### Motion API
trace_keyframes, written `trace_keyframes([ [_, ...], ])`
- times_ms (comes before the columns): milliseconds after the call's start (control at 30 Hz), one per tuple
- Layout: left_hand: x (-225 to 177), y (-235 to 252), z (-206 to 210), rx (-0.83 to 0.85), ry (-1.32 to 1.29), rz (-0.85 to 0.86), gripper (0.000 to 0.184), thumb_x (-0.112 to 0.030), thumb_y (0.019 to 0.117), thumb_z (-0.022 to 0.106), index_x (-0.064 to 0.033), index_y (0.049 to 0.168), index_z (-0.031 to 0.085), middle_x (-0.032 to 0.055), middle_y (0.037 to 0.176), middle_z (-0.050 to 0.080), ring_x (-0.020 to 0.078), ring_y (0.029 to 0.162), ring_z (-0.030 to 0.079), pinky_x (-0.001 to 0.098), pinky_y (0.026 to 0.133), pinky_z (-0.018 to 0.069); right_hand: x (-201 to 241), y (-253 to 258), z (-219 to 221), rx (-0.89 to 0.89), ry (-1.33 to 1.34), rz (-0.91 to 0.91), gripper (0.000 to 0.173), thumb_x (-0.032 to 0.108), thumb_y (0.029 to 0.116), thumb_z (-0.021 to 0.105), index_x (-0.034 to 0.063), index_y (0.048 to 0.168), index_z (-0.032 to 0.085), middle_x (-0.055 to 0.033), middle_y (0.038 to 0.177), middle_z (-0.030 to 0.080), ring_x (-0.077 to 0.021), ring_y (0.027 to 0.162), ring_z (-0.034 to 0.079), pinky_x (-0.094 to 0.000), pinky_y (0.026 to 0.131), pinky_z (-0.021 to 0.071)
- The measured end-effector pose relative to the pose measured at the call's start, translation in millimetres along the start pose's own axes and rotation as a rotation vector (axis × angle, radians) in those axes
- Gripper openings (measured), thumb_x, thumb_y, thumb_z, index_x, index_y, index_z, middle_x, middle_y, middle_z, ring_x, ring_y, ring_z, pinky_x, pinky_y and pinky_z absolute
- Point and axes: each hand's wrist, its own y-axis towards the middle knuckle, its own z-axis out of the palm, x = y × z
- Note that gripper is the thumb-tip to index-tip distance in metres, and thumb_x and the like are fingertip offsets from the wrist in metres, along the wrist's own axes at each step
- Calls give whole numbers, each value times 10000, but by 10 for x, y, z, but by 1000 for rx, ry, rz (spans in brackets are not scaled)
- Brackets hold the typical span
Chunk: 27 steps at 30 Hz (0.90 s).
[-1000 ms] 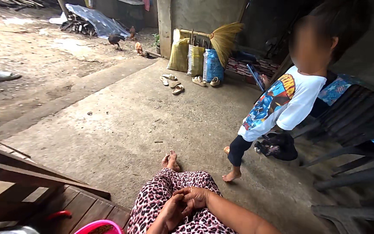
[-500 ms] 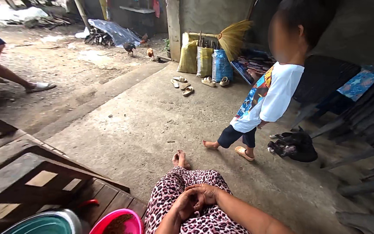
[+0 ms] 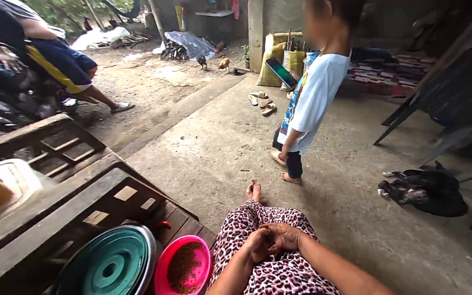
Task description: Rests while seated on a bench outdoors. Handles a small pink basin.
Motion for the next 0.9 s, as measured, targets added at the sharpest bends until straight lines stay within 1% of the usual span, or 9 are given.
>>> trace_keyframes([
  [100,-3,11,31,24,19,-6,164,-82,1021,461,-55,1152,556,109,823,642,233,742,655,402,676,566,-12,-38,-34,-9,1,-19,332,224,1052,486,102,1356,545,-129,1179,711,-286,1065,705,-476,894,595],
  [167,-13,17,52,15,21,-12,172,-148,1053,482,-54,1112,612,109,811,667,233,732,664,401,668,567,-7,-45,-41,-32,-10,-21,361,165,1012,542,93,1366,538,-131,1159,719,-292,1047,713,-486,883,599],
  [233,13,85,-3,44,21,-8,277,-227,1093,381,-65,1155,596,114,866,678,233,754,669,393,663,563,-6,-35,-44,-59,-43,-15,400,99,953,544,103,1352,531,-107,1125,727,-271,1007,723,-477,856,608],
  [333,-83,-140,164,-36,34,-2,263,-189,1099,377,-54,1175,590,97,860,654,195,730,645,345,654,547,11,-31,-9,-99,-69,6,379,47,989,483,88,1363,525,-104,1095,732,-256,966,731,-460,835,613],
  [467,-372,-606,548,-110,140,-39,198,-64,1083,395,-34,1255,488,64,855,554,149,738,564,302,682,485,49,-35,-23,-105,-38,30,322,179,1095,410,66,1368,537,-117,1119,728,-258,999,726,-449,868,601],
  [533,-302,-449,477,-89,117,-39,176,-78,1082,412,-40,1231,496,62,841,551,157,732,563,314,676,486,74,-55,-26,-100,-17,35,337,207,1103,392,70,1373,540,-125,1128,726,-268,1007,723,-447,862,603],
  [633,-18,118,70,24,30,-21,118,-146,1059,469,-65,1077,554,68,774,628,180,677,633,339,615,546,54,-26,-63,-80,-33,39,362,270,1100,393,101,1386,534,-138,1151,719,-281,1017,718,-455,849,602],
  [800,42,201,15,7,-25,-15,185,-108,1034,441,-27,965,592,100,726,652,198,622,636,347,583,551,90,-63,47,-81,-116,35,404,282,1096,360,108,1428,513,-134,1255,651,-253,1104,654,-483,917,561],
  [900,43,186,26,19,-22,24,183,-119,1052,416,-28,1118,560,123,823,670,238,736,671,407,666,575,97,-84,51,-81,-164,-12,408,275,1079,367,79,1396,533,-131,1221,663,-239,1082,658,-463,916,559],
])
